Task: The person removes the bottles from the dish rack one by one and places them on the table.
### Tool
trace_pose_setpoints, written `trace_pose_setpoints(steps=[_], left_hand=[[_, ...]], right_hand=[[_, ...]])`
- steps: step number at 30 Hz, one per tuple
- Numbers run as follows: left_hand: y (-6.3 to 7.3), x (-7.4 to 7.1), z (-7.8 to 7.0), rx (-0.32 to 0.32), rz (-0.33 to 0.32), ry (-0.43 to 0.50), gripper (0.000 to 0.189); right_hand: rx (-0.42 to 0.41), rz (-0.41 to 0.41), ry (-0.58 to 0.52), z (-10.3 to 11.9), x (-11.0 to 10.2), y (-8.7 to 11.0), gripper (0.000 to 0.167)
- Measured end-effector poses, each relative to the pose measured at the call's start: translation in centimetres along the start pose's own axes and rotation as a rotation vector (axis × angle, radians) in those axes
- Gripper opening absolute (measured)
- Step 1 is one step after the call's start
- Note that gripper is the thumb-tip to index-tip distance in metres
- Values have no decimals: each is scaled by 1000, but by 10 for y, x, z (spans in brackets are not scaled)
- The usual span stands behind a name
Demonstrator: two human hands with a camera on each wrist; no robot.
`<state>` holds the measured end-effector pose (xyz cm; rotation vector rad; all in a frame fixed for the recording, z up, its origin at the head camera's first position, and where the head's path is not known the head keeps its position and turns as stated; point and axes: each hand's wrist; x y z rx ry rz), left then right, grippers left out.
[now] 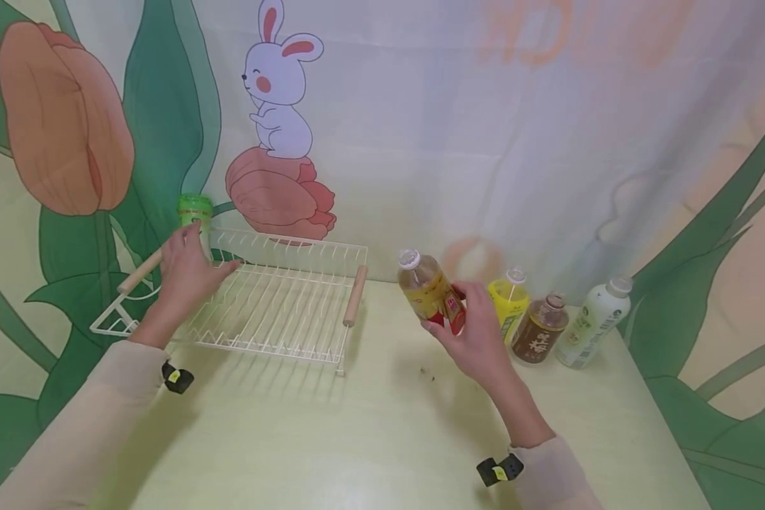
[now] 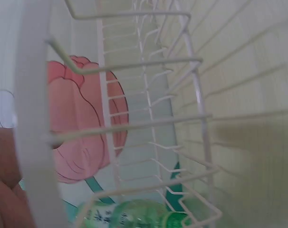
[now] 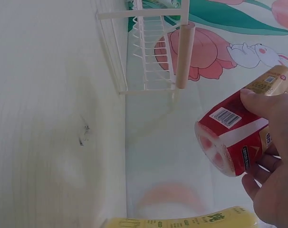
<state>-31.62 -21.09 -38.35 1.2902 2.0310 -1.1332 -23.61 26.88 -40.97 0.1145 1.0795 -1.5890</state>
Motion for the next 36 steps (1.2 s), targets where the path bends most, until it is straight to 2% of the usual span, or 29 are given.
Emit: trace_pose_setpoints(steps=[6, 13, 22, 29, 36], left_hand=[[-2, 1, 21, -99, 34, 61, 106], [-5, 3, 34, -130, 76, 73, 109], [-14, 7, 43, -208, 112, 103, 113], [-16, 10, 51, -237, 112, 134, 104], [-20, 7, 61, -255, 183, 148, 102]], right_hand=[[65, -27, 3, -11, 6, 4, 70], [165, -12, 13, -24, 12, 12, 73], [139, 6, -9, -44, 23, 14, 75], [211, 1, -28, -53, 27, 20, 75], [267, 35, -23, -61, 33, 23, 73]])
Point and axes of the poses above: each hand's wrist, its own y-axis away from the middle knuckle, its own x-axis out of the palm, z = x × y, and after that the axes turned 5 degrees about -z, right-handed
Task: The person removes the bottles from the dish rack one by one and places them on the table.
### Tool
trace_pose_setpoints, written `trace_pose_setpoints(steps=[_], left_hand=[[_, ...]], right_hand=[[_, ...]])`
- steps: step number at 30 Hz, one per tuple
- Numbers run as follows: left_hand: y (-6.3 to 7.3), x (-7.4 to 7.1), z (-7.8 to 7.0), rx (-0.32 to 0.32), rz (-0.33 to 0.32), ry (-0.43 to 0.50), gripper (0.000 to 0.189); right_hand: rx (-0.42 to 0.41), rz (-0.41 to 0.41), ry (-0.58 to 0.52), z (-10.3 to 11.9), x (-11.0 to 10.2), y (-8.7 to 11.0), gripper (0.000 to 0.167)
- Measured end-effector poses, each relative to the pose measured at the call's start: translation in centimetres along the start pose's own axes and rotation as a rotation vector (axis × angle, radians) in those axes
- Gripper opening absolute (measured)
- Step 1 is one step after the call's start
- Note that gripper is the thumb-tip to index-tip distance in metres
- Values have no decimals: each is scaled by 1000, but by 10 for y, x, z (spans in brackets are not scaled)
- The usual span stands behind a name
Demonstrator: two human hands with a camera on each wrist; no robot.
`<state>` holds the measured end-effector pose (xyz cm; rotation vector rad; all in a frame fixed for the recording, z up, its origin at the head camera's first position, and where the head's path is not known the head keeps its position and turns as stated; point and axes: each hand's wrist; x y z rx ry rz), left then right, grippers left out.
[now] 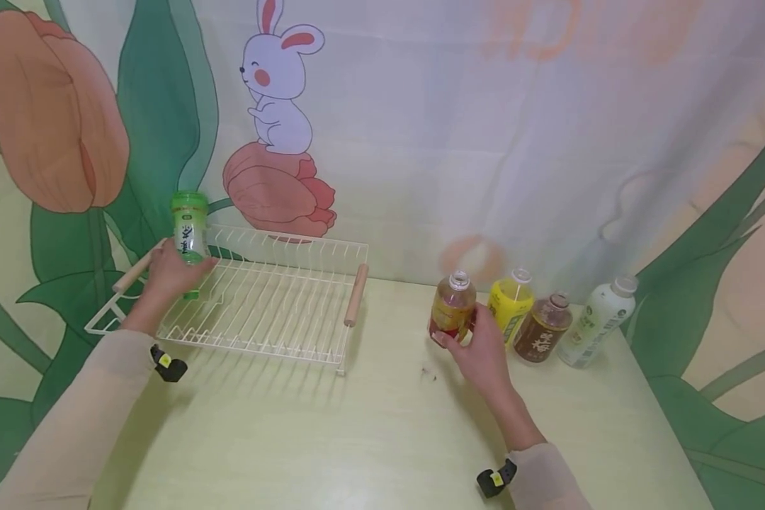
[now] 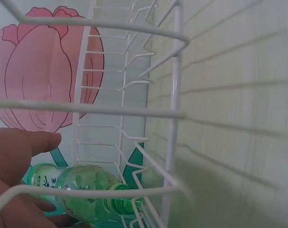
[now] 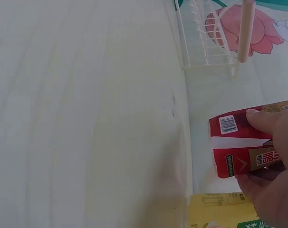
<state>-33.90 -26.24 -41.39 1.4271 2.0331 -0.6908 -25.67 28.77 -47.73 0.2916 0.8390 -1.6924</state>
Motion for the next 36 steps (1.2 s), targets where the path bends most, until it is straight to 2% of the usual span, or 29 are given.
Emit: trace_pose_setpoints(steps=[12, 18, 23, 36], left_hand=[[-2, -1, 8, -10, 31, 42, 84], [-2, -1, 10, -59, 54, 58, 76], [-3, -1, 11, -89, 80, 49, 82], [-6, 0, 15, -38, 61, 44, 74]], right_hand=[[38, 91, 8, -13, 5, 0, 75], [58, 136, 0, -16, 7, 3, 75], [73, 149, 29, -18, 8, 2, 75], [97, 186, 35, -21, 10, 1, 78]])
Point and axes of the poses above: each hand's wrist, its own y-axis away from the middle knuckle, its own x-axis out of the palm, z = x × y, and after that the axes turned 5 degrees about -z, right-handed
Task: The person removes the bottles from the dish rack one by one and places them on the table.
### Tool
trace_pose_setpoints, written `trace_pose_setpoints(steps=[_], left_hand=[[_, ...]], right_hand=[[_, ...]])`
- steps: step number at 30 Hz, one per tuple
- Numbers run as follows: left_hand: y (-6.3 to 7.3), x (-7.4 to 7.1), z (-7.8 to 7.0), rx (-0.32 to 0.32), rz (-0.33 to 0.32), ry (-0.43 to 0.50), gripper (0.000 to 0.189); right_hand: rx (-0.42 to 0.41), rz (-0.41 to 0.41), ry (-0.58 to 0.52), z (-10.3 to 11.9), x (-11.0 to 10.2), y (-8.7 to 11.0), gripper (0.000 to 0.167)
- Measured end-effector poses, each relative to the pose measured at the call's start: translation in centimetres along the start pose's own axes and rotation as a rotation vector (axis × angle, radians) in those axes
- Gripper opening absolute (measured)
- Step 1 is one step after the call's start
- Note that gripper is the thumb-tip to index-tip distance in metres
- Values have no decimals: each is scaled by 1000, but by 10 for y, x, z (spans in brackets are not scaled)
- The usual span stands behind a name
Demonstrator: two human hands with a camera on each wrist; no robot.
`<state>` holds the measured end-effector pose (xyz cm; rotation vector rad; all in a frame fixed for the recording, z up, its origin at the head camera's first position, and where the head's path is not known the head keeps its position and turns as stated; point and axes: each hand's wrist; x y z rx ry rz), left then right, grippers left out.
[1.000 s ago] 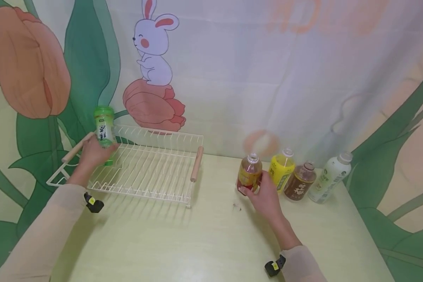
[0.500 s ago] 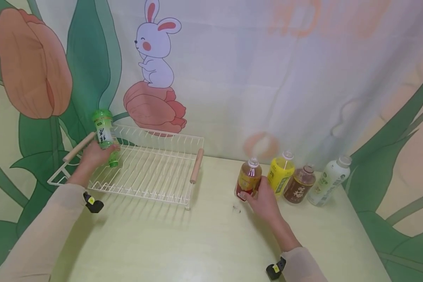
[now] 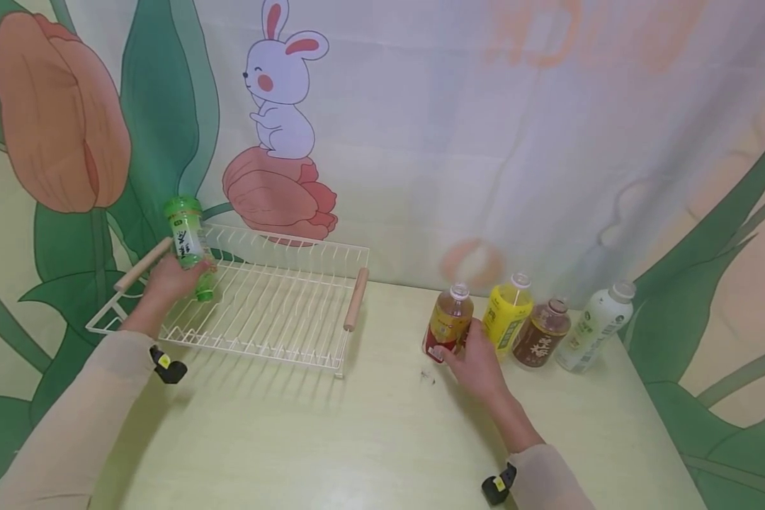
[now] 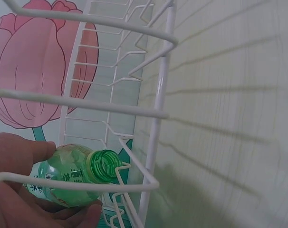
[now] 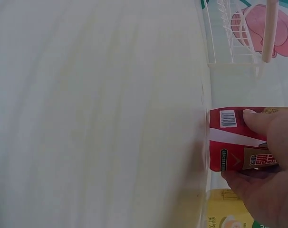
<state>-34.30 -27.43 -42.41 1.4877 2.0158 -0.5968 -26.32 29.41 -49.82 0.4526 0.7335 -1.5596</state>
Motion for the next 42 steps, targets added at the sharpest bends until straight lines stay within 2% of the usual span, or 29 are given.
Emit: trace_pose_setpoints(steps=[5, 11, 17, 20, 23, 27, 33, 37, 42], left_hand=[[0, 0, -4, -6, 5, -2, 71], [1, 2, -12, -44, 23, 10, 78], [7, 0, -18, -29, 44, 46, 78], [11, -1, -24, 8, 59, 59, 80], [14, -3, -33, 49, 71, 44, 89], [23, -5, -56, 102, 73, 24, 99], [48, -5, -96, 191, 87, 87, 98], [65, 1, -118, 303, 89, 134, 86], [86, 16, -141, 461, 63, 151, 76]], right_hand=[[13, 10, -10, -1, 0, 1, 78], [23, 14, -2, -1, 0, 1, 78], [51, 73, 75, 6, -7, 8, 92], [66, 102, 115, 11, -14, 15, 95], [68, 113, 127, 16, -22, 24, 95], [36, 100, 107, 27, -34, 34, 94], [-82, 29, 134, 46, -53, 42, 91], [-157, -24, 150, 57, -63, 45, 87], [-266, -118, 169, 75, -70, 46, 80]])
Point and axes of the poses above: each hand's wrist, its own y-axis away from the middle knuckle, its own x-axis out of the palm, z = x × y, and after that the axes turned 5 degrees about -z, right-handed
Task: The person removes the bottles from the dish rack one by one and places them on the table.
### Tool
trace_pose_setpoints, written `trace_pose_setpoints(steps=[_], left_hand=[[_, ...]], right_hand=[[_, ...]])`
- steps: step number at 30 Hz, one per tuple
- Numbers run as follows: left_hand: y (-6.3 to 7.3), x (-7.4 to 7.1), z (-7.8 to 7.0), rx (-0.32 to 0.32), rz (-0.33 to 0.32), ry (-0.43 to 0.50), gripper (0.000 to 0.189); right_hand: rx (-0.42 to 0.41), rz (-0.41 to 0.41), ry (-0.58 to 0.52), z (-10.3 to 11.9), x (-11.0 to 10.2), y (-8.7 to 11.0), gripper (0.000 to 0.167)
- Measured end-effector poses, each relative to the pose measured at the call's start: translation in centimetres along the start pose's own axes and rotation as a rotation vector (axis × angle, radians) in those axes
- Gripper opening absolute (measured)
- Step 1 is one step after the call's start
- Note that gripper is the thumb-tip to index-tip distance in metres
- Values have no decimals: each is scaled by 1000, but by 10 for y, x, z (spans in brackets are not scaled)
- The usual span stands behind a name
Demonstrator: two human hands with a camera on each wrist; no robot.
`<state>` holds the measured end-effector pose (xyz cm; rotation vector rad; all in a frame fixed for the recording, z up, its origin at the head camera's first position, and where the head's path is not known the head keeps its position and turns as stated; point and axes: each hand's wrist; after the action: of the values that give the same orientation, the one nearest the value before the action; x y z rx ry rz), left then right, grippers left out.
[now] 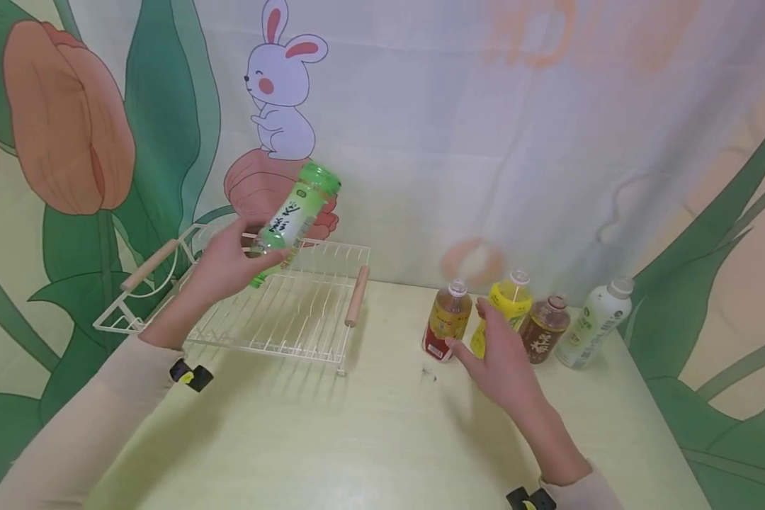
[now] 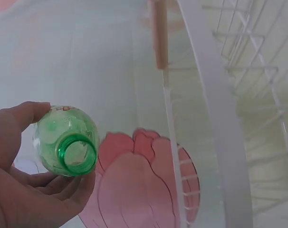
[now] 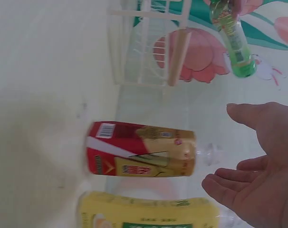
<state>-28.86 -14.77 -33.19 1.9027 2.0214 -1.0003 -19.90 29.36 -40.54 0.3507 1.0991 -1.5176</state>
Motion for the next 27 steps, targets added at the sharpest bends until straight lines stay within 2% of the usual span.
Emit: trace_pose_setpoints(steps=[5, 8, 12, 15, 21, 27], left_hand=[[10, 23, -21, 161, -12, -56, 71], [17, 36, -30, 253, -11, -119, 73], [26, 52, -41, 339, 2, -224, 76], [32, 62, -45, 417, 8, -305, 76], [43, 74, -55, 608, 24, -399, 75], [50, 79, -64, 744, 86, -402, 73]], right_hand=[[-96, -88, 45, 17, -7, -10, 83], [-123, -105, 50, 27, -10, -15, 88], [-143, -114, 61, 40, -12, -20, 96], [-196, -138, 86, 47, -11, -24, 103], [-380, -196, 143, 54, -3, -33, 110], [-499, -228, 224, 62, -1, -37, 102]])
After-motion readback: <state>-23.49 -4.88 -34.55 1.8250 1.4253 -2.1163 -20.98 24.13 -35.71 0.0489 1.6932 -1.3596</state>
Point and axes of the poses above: each hand's wrist, its own y-axis away from the middle knuckle, its own x-axis out of the palm, z = x × y, and after that the axes turned 5 degrees about -z, right-handed
